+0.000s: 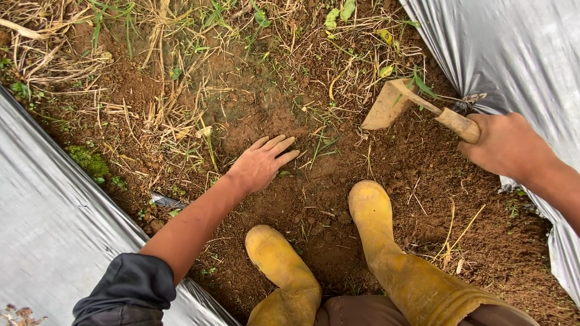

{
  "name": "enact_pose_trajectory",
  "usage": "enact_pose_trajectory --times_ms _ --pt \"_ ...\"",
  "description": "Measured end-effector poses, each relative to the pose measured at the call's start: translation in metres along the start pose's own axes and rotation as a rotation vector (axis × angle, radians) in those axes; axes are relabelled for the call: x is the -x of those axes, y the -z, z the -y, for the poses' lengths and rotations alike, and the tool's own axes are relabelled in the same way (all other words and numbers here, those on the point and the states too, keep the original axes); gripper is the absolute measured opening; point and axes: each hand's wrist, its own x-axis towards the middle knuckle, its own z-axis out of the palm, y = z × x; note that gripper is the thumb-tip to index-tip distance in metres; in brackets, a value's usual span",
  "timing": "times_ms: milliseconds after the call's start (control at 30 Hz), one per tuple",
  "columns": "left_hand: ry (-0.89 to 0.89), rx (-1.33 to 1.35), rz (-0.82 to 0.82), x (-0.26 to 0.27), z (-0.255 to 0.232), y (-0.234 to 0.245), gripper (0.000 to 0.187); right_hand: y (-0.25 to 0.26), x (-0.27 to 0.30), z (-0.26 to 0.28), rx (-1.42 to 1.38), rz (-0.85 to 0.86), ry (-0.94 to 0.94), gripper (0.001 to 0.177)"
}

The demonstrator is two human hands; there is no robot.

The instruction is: The person uses a hand hoe to loosen soil and remove weeds along a narrow strip between two plastic-covered garden beds. They repeatedly strike the ground and pull away uprooted weeds by hand.

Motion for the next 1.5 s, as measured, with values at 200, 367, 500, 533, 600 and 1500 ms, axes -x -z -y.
enact_pose_trajectory --times_ms 200,367,500,533,600,1500 --pt "0.010 -0.025 -0.008 -0.007 -0.001 -0.011 0.070 0.030 0.013 0.037 -0.400 -0.196 0.104 0.013" --pt "-0.011 -0.030 -0.037 -0.008 0.000 -0.012 0.066 0.066 0.014 0.076 -0.495 -0.376 0.295 0.015" --pt "-0.044 0.025 -0.038 -0.004 0.001 -0.016 0.063 0.066 0.003 0.102 -0.559 -0.396 0.384 0.021" --pt "-0.039 0.024 -0.042 -0.002 0.000 -0.016 0.063 0.065 -0.001 0.106 -0.557 -0.398 0.390 0.021" --pt "-0.070 0.028 -0.072 0.001 -0.002 -0.017 0.071 0.061 -0.009 0.114 -0.617 -0.347 0.333 0.026" --pt "-0.148 -0.177 0.061 0.032 -0.026 0.015 0.054 -0.056 -0.034 0.115 -0.989 0.280 0.154 0.003"
